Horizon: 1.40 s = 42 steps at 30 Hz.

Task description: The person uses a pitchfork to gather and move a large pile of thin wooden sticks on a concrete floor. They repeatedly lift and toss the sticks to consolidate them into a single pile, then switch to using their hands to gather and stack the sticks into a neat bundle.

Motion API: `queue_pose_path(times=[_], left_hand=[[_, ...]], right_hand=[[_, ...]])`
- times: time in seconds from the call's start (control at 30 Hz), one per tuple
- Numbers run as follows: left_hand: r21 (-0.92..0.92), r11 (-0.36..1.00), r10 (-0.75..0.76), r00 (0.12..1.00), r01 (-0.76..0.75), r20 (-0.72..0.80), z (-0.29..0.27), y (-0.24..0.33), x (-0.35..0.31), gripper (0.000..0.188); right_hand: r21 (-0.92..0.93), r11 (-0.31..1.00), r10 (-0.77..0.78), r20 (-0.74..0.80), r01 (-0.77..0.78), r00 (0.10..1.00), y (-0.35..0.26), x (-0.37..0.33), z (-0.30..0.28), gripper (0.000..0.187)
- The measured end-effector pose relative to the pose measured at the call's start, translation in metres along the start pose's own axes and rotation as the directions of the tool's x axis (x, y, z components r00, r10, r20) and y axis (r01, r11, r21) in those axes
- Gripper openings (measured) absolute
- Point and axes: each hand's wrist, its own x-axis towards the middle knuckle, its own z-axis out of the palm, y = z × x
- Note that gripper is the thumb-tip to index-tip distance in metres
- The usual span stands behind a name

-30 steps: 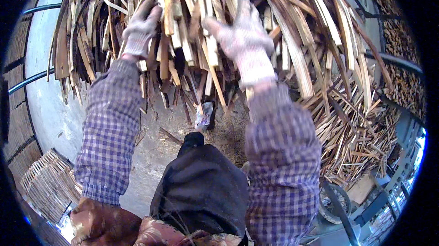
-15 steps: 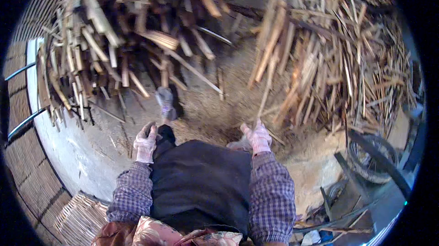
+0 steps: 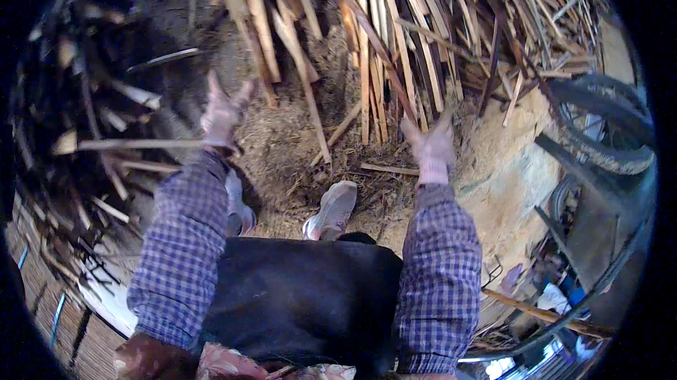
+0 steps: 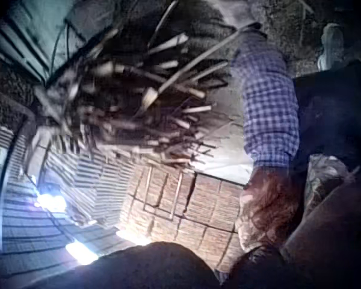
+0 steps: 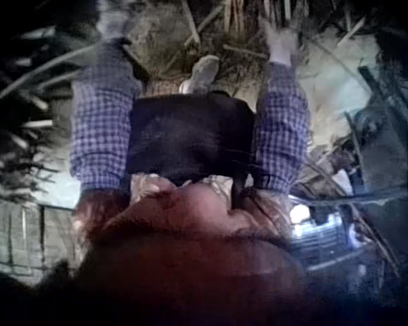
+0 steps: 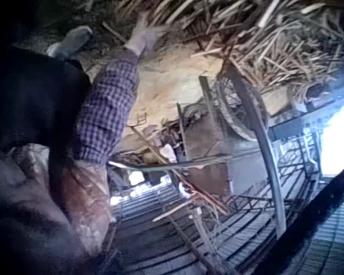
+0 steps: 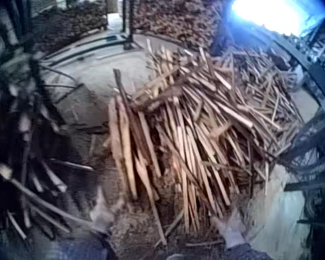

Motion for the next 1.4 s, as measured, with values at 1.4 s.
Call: queue_pose_path(times=[1.4], left_hand=[[-0.748,0.654,0.225,0.913,0.117,0.339,0.15,0.042,0.116,0.05]], right_hand=[[0.799,0.6,0.072,-0.097,0.035,0.993,-0.03,0.198,0.102,0.083]])
